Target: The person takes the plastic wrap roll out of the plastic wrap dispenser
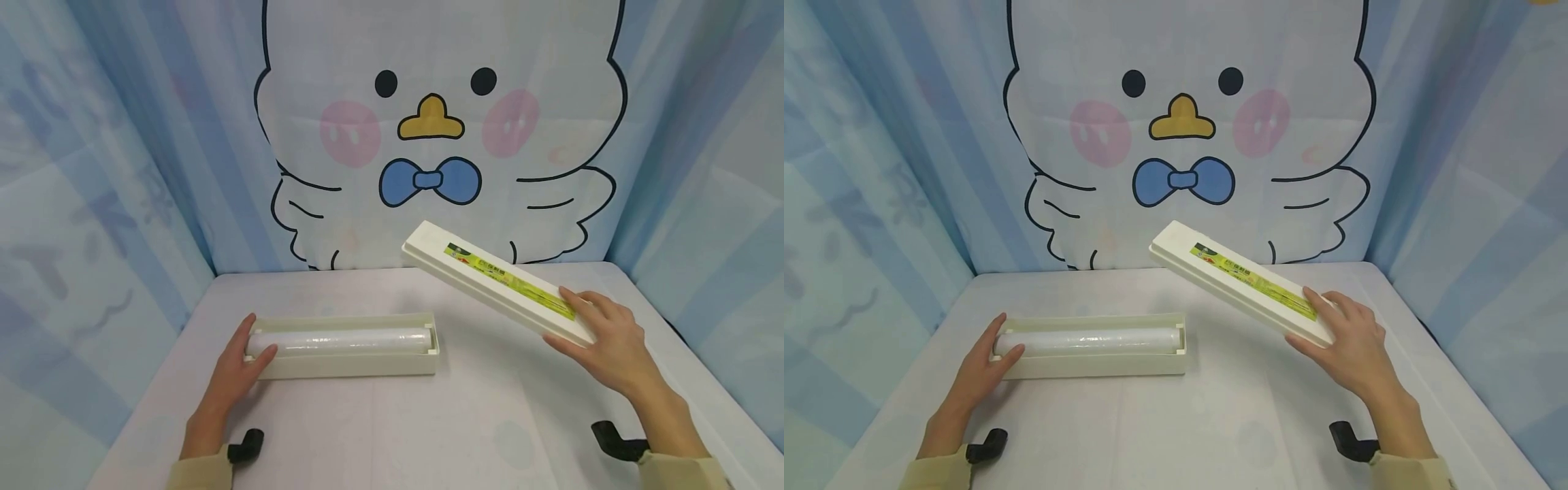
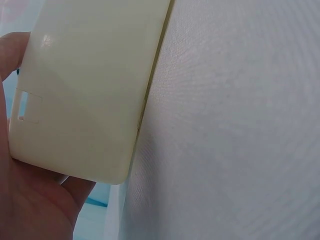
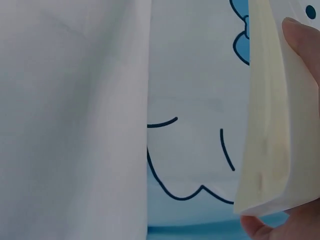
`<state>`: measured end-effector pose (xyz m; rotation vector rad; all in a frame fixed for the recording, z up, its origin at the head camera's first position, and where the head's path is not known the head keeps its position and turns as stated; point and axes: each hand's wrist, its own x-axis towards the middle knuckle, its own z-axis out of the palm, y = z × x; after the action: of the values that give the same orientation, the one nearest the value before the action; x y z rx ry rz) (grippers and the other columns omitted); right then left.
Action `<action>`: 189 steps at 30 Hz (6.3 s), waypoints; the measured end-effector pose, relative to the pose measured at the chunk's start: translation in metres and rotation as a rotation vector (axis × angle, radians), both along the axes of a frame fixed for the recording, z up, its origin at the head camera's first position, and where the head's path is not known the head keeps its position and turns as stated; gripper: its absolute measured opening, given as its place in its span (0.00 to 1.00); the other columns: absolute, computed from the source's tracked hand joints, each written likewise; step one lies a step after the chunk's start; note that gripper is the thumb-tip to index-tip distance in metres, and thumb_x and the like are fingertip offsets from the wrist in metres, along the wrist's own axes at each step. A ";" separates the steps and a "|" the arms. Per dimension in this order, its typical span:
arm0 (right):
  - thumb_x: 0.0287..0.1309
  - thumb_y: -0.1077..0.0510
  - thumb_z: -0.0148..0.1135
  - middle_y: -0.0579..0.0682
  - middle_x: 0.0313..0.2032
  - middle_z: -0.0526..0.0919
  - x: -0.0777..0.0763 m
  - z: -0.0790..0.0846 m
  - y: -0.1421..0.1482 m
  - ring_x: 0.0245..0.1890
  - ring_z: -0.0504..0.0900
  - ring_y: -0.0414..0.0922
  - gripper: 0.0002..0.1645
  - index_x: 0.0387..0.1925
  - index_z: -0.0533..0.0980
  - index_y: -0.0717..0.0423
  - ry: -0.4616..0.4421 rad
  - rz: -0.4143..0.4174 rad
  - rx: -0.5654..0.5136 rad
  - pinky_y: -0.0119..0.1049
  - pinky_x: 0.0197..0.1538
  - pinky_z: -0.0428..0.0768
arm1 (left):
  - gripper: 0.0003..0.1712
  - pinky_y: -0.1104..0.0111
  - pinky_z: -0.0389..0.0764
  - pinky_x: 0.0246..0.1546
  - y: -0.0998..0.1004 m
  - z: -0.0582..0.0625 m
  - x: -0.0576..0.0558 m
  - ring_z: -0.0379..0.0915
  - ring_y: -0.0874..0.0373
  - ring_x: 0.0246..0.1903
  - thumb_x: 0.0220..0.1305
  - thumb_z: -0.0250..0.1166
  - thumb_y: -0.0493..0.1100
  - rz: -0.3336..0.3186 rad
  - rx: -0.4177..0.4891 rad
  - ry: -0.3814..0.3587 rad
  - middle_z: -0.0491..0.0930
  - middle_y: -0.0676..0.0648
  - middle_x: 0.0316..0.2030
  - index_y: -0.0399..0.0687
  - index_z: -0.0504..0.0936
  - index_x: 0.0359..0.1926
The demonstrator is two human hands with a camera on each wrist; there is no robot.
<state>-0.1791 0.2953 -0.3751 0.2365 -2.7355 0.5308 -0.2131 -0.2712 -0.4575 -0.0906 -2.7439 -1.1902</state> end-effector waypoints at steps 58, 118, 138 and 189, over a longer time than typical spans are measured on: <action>0.56 0.28 0.51 0.77 0.52 0.54 0.021 -0.065 0.078 0.46 0.52 0.77 0.53 0.71 0.48 0.54 -0.278 -0.244 0.050 0.72 0.33 0.54 | 0.48 0.40 0.47 0.61 0.001 -0.004 -0.001 0.40 0.37 0.67 0.64 0.57 0.60 0.019 -0.026 0.002 0.45 0.36 0.70 0.47 0.42 0.73; 0.52 0.23 0.46 0.79 0.51 0.51 0.024 -0.075 0.078 0.47 0.49 0.81 0.56 0.69 0.52 0.57 -0.419 -0.279 0.048 0.77 0.35 0.52 | 0.48 0.40 0.47 0.61 0.002 -0.001 -0.001 0.40 0.37 0.67 0.64 0.56 0.60 0.029 -0.030 -0.023 0.45 0.36 0.70 0.48 0.41 0.73; 0.50 0.20 0.44 0.79 0.52 0.50 0.020 -0.068 0.077 0.46 0.51 0.81 0.60 0.70 0.49 0.57 -0.563 -0.284 0.104 0.78 0.37 0.56 | 0.49 0.39 0.47 0.60 0.002 0.000 -0.001 0.40 0.36 0.67 0.63 0.56 0.60 0.025 -0.022 -0.031 0.44 0.36 0.70 0.48 0.41 0.73; 0.57 0.31 0.52 0.67 0.61 0.57 -0.001 -0.027 -0.003 0.53 0.58 0.70 0.45 0.71 0.52 0.40 -0.128 -0.074 0.096 0.69 0.43 0.61 | 0.50 0.40 0.46 0.61 0.006 0.002 -0.001 0.38 0.38 0.68 0.63 0.55 0.63 0.043 -0.033 -0.061 0.43 0.37 0.71 0.50 0.39 0.74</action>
<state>-0.1806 0.2925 -0.4021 0.1275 -2.8853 0.4074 -0.2144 -0.2655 -0.4557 0.0012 -2.8040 -1.1553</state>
